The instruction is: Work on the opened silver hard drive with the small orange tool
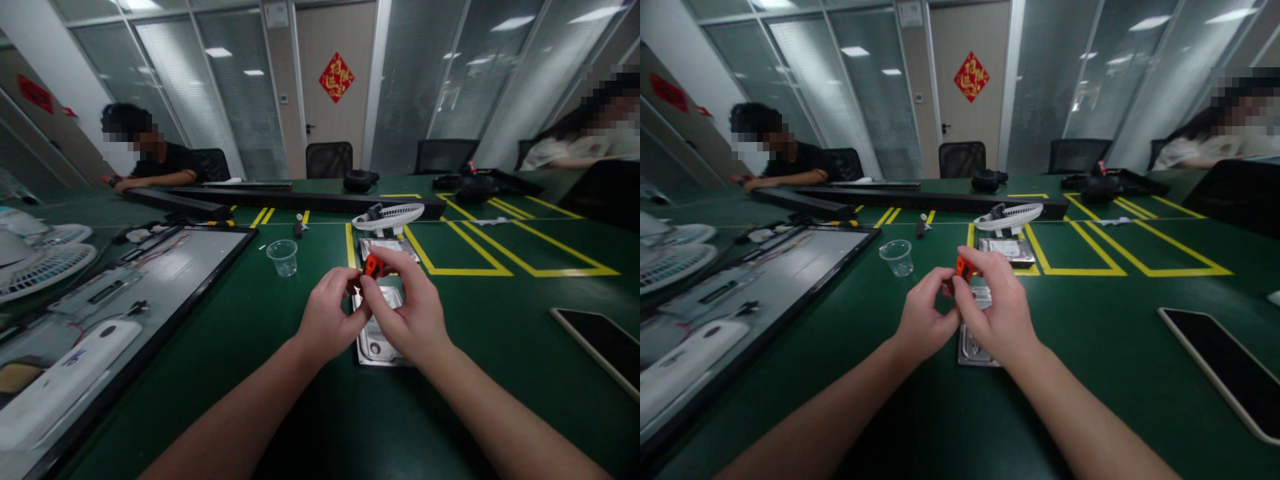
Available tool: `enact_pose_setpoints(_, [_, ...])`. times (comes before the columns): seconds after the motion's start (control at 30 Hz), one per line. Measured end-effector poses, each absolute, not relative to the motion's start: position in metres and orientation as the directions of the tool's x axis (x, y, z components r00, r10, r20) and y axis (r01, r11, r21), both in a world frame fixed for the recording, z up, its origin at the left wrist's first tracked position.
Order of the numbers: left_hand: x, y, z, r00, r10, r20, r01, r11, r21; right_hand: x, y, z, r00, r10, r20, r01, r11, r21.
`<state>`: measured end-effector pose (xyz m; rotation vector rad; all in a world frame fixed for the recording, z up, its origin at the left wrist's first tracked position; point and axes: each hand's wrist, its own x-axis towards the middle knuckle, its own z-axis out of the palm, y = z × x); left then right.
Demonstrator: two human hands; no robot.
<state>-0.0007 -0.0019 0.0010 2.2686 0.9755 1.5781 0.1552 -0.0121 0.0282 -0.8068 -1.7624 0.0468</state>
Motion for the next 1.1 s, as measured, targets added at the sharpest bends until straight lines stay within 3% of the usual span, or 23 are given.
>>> enact_pose_setpoints(0.3, [-0.0006, -0.0024, 0.0037, 0.263, 0.63, 0.73, 0.384, -0.763, 0.52, 0.1572, -0.0143, 0.0284, -0.156, 0.557, 0.816, 0.457, 0.773, -0.441])
enact_pose_setpoints(0.53, [-0.0007, -0.0028, 0.0024, 0.192, 0.633, 0.75, 0.394, -0.75, 0.532, 0.1552, -0.0114, 0.0286, -0.135, 0.535, 0.834, 0.473, 0.774, -0.42])
enact_pose_setpoints(0.8, [-0.001, -0.0021, 0.0027, 0.255, 0.636, 0.728, 0.389, -0.757, 0.525, 0.1576, -0.0135, 0.0275, -0.167, 0.549, 0.819, 0.442, 0.784, -0.436])
enact_pose_setpoints(1.1, [-0.0013, -0.0017, 0.0006, 0.203, 0.621, 0.757, 0.394, -0.76, 0.517, 0.1551, -0.0128, 0.03, -0.134, 0.529, 0.838, 0.472, 0.778, -0.415])
